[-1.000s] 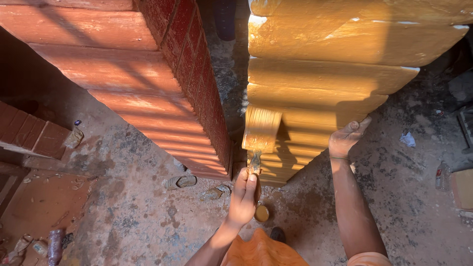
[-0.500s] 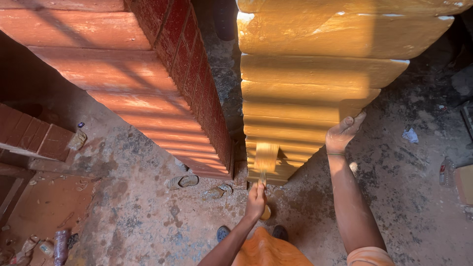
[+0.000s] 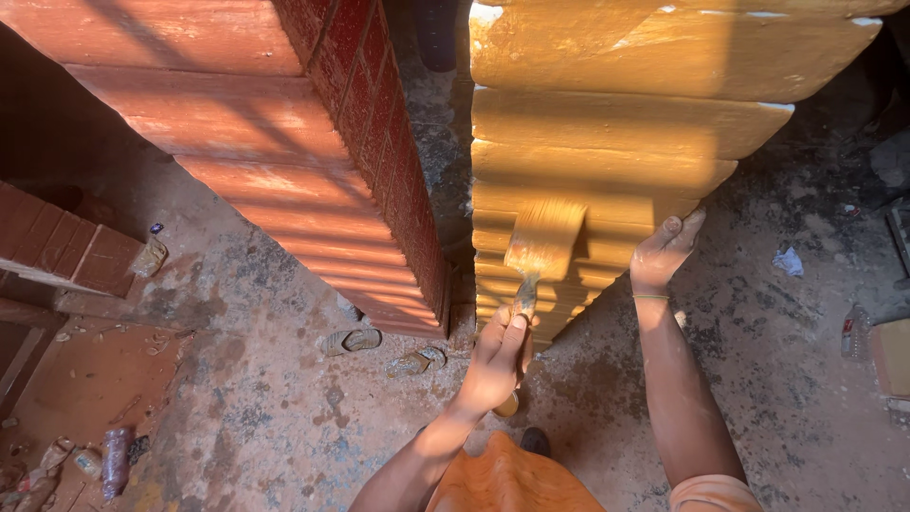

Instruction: The person paints a corrugated wall section yellow using a paintbrush and a small paint can. They dip the brush into the paint and apply it to the wall, then squat to reach the lower areas near the floor.

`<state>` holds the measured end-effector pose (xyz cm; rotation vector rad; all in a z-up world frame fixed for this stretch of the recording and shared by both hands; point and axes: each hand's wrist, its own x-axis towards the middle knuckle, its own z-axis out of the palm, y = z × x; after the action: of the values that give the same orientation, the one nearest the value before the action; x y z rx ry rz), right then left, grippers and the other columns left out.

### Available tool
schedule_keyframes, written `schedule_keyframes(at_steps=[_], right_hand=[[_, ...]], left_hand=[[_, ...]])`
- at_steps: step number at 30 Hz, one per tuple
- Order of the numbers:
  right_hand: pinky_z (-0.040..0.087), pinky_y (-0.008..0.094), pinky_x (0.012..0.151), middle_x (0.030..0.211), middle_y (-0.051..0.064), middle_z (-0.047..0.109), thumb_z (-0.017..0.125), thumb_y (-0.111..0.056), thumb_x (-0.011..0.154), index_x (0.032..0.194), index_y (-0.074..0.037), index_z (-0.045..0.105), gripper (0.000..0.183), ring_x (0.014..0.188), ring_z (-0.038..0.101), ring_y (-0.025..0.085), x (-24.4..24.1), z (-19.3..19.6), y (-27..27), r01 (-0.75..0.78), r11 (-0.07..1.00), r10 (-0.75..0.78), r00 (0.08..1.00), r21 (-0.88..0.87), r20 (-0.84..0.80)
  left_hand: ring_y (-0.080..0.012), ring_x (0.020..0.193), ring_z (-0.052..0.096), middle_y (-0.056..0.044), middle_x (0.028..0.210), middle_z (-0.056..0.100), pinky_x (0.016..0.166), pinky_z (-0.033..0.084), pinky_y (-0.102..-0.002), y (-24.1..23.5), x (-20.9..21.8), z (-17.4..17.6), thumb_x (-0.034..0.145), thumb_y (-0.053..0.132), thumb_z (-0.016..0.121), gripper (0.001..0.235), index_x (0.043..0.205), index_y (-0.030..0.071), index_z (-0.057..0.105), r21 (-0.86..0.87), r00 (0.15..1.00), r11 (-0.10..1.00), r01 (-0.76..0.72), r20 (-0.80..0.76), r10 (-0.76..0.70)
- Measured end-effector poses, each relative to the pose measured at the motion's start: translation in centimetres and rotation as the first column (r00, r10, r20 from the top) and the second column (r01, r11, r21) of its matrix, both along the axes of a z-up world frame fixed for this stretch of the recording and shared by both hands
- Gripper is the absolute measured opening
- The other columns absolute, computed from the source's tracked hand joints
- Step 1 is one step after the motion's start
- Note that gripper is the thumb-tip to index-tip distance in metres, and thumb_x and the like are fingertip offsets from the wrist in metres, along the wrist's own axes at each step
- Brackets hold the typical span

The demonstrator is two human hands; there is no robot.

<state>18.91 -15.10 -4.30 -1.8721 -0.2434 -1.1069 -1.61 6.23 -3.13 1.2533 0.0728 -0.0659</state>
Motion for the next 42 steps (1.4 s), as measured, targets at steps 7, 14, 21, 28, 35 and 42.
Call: schedule_keyframes(at_steps=[7, 14, 21, 28, 35, 42], right_hand=[[0.049, 0.047, 0.088, 0.110, 0.020, 0.062, 0.039, -0.027, 0.117, 0.126, 0.003, 0.051, 0.033, 0.099, 0.061, 0.035, -0.8, -1.5, -0.6, 0.044, 0.999, -0.042, 0.993, 0.012, -0.111], [0.049, 0.040, 0.090, 0.105, 0.013, 0.058, 0.045, -0.018, 0.118, 0.117, 0.001, 0.048, 0.020, 0.097, 0.056, 0.026, -0.9, -0.7, -1.4, -0.152, 0.981, 0.163, 0.983, 0.125, -0.082], [0.052, 0.035, 0.090, 0.112, 0.006, 0.058, 0.056, -0.024, 0.107, 0.123, -0.002, 0.049, 0.028, 0.103, 0.059, 0.019, -6.5, -4.4, 1.1, -0.169, 0.950, 0.233, 0.943, 0.262, -0.238], [0.043, 0.025, 0.097, 0.123, -0.007, 0.062, 0.058, -0.038, 0.102, 0.133, -0.016, 0.055, 0.038, 0.115, 0.056, 0.008, -21.3, -20.6, 9.3, -0.168, 0.787, 0.612, 0.093, 0.593, -0.785], [0.051, 0.026, 0.066, 0.099, 0.003, 0.066, 0.048, -0.034, 0.110, 0.122, -0.002, 0.061, 0.036, 0.084, 0.062, 0.012, -26.0, -26.0, 10.1, -0.137, 0.576, 0.816, 0.044, 0.806, -0.576], [0.055, 0.035, 0.076, 0.093, 0.014, 0.068, 0.052, -0.032, 0.111, 0.136, -0.003, 0.053, 0.038, 0.085, 0.067, 0.025, -27.6, -29.1, 5.5, -0.198, 0.962, 0.231, 0.204, 0.191, -0.951]], left_hand=[[-0.0137, 0.064, 0.048, -0.003, 0.073, 0.051, 0.059, 0.041, -0.034, 1.4, 4.4, 1.0, 0.114, 0.029, 0.044, 0.030, 0.112, 0.002, 0.059, 0.261, 0.897, 0.915, -0.309, 0.400, 0.189], [-0.0115, 0.052, 0.042, 0.000, 0.065, 0.048, 0.045, 0.035, -0.032, 1.3, 2.4, -17.5, 0.108, 0.036, 0.043, 0.032, 0.100, 0.008, 0.056, 0.279, 0.945, 0.945, -0.174, -0.223, 0.240], [-0.0128, 0.059, 0.049, -0.002, 0.075, 0.057, 0.053, 0.046, -0.034, 1.7, -4.2, -26.2, 0.110, 0.046, 0.040, 0.045, 0.110, 0.006, 0.060, 0.320, 0.850, 0.947, -0.038, -0.488, 0.199], [-0.0297, 0.070, 0.065, -0.014, 0.078, 0.065, 0.066, 0.052, -0.043, 2.7, -6.3, -22.5, 0.108, 0.044, 0.040, 0.044, 0.116, 0.003, 0.056, 0.452, 0.980, 0.886, 0.107, -0.199, -0.017], [-0.0458, 0.091, 0.066, -0.025, 0.091, 0.069, 0.081, 0.053, -0.052, 6.5, -8.0, -22.1, 0.107, 0.032, 0.045, 0.034, 0.110, 0.003, 0.062, 0.633, 0.938, 0.695, 0.342, -0.185, -0.294], [-0.0461, 0.135, 0.047, -0.027, 0.147, 0.048, 0.114, 0.041, -0.048, 10.5, -7.4, -28.4, 0.095, 0.028, 0.067, 0.054, 0.140, 0.004, 0.051, 0.808, 0.945, 0.531, 0.253, -0.090, -0.314]])
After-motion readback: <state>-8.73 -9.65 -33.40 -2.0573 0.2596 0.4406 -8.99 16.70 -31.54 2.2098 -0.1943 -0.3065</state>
